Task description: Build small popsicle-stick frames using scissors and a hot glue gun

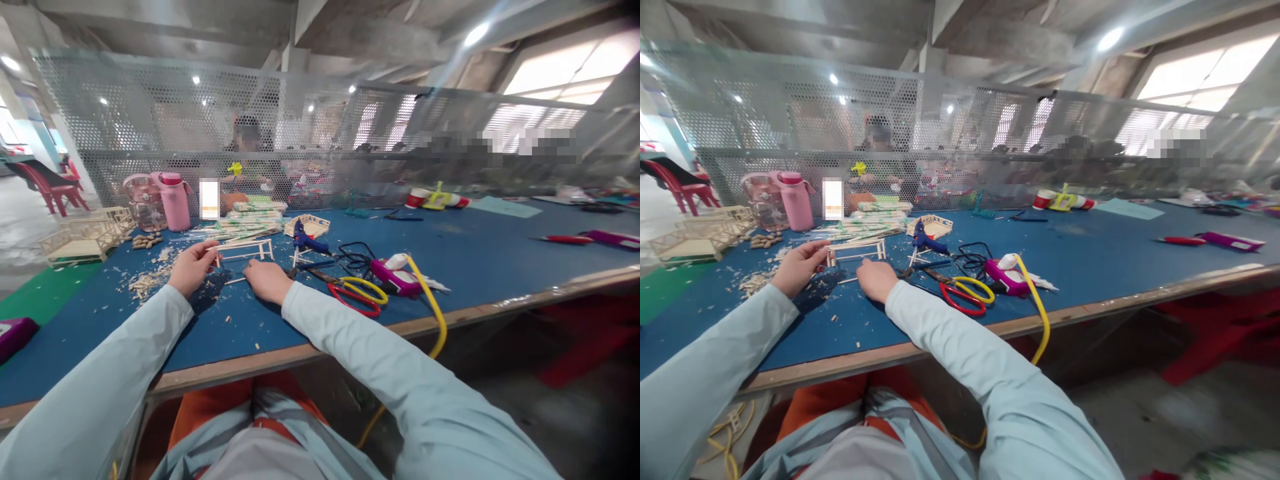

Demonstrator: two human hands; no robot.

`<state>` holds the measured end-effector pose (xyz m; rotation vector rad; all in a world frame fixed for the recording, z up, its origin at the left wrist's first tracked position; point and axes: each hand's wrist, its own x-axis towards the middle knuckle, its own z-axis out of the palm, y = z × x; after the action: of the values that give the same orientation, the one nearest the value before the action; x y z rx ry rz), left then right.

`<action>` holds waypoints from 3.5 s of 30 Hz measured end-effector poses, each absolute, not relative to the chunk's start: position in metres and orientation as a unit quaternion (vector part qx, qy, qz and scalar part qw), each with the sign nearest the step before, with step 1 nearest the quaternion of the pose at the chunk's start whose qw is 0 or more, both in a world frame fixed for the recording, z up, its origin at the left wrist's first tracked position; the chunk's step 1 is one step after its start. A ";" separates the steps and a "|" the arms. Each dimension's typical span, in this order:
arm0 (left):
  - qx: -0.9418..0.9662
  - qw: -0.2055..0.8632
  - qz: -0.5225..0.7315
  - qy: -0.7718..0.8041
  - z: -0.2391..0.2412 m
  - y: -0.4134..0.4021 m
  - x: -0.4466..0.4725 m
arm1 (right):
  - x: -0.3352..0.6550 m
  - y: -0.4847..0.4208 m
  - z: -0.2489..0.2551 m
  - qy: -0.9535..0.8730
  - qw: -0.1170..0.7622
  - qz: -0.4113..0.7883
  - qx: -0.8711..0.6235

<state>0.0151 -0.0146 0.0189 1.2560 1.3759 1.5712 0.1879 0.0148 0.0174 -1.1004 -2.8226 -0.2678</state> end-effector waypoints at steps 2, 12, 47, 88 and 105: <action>0.481 0.355 0.601 0.530 0.018 -0.015 0.014 | 0.187 0.021 0.014 -0.924 0.048 -0.080 -0.371; 0.409 0.443 0.616 0.507 0.022 -0.019 0.016 | 0.204 0.017 0.015 -0.911 0.173 -0.081 -0.367; 0.469 0.340 0.597 0.555 0.018 -0.023 0.018 | 0.191 0.025 0.017 -0.892 0.312 -0.017 -0.327; 0.487 0.317 0.604 0.546 0.016 -0.023 0.017 | 0.217 0.051 0.013 -0.607 0.453 0.519 -0.396; 0.486 0.303 0.594 0.565 0.013 -0.023 0.016 | 0.215 0.049 0.013 -0.591 0.451 0.537 -0.399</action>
<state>0.0158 -0.0228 0.0134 1.2885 1.4985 1.5746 0.2149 0.0493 0.0133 -0.9866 -1.4593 1.3265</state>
